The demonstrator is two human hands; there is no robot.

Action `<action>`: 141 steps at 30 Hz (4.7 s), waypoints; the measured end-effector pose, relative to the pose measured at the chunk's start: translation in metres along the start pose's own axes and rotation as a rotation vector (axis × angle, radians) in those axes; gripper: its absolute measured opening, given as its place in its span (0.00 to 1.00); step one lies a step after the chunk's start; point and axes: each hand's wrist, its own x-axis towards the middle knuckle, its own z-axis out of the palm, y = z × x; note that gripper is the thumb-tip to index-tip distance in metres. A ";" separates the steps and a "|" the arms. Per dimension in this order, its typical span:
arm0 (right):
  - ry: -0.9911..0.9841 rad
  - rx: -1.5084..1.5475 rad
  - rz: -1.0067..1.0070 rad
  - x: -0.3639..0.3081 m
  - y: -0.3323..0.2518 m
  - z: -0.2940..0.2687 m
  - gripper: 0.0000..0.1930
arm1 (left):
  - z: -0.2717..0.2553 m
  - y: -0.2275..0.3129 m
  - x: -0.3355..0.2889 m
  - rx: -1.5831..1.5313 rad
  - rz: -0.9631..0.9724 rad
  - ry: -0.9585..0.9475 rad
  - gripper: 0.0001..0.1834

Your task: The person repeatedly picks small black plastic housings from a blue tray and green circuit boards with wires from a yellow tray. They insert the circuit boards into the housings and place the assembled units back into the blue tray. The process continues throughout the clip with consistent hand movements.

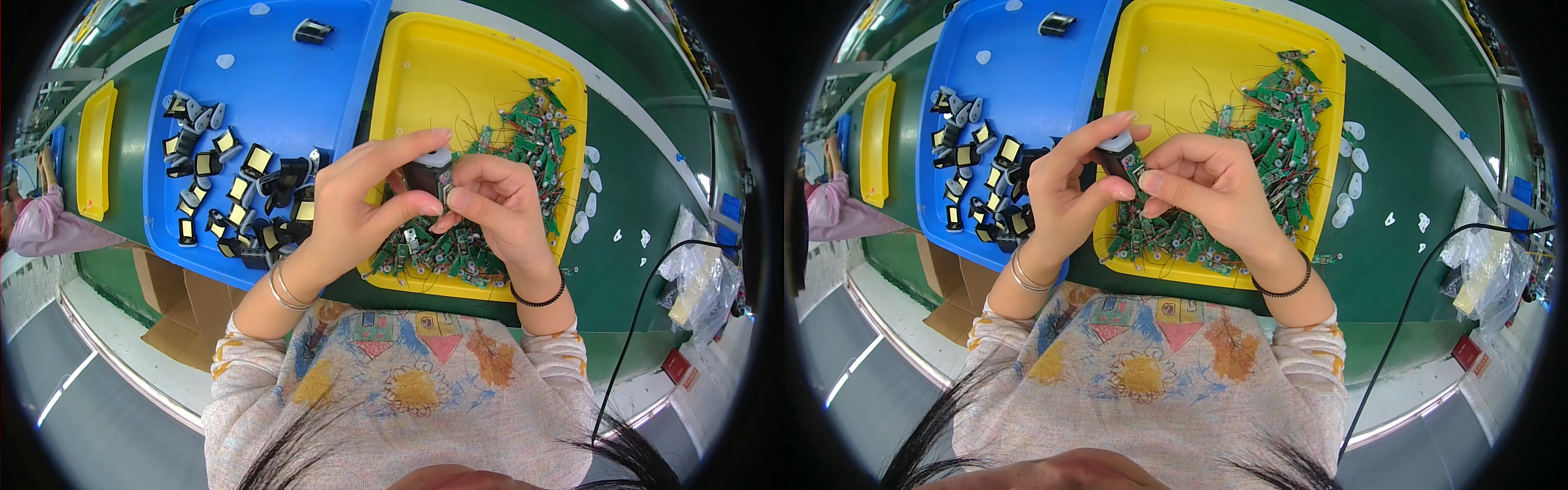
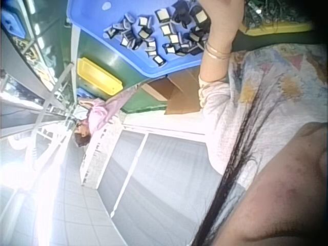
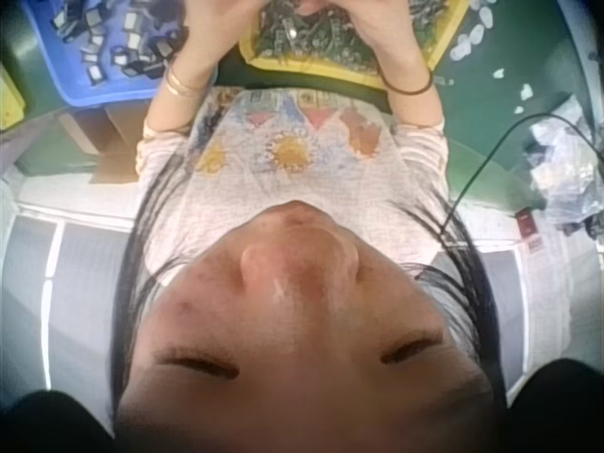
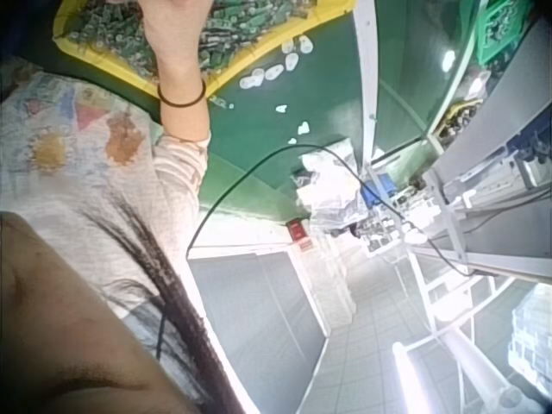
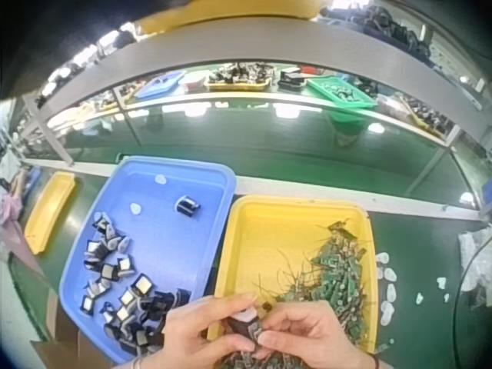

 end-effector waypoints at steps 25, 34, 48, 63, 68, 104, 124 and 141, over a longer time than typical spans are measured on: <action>0.128 -0.955 -0.558 0.000 0.003 0.016 0.05 | -0.009 -0.001 0.002 -0.331 -0.077 -0.085 0.17; 0.071 -0.712 -0.394 0.006 -0.001 0.012 0.04 | -0.013 0.009 0.004 -0.299 -0.146 0.000 0.19; 0.387 -2.025 -0.613 0.189 -0.075 -0.122 0.04 | -0.119 -0.103 0.099 0.910 0.118 0.027 0.22; 0.023 -1.746 -0.297 0.114 -0.071 -0.087 0.07 | -0.129 -0.110 0.094 0.295 -0.184 -0.104 0.10; 0.133 -1.959 0.037 0.049 -0.064 -0.087 0.07 | -0.109 -0.081 0.074 0.529 -0.263 -0.149 0.09; -0.172 0.519 -0.159 0.013 0.013 0.000 0.10 | -0.020 0.011 0.022 0.168 -0.025 -0.074 0.07; 0.066 0.291 -0.306 0.002 0.016 0.000 0.09 | 0.012 0.011 0.006 -0.694 -0.354 0.002 0.10; 0.213 -0.146 -0.510 -0.003 0.021 0.007 0.12 | 0.012 0.002 -0.002 -0.522 -0.240 0.052 0.13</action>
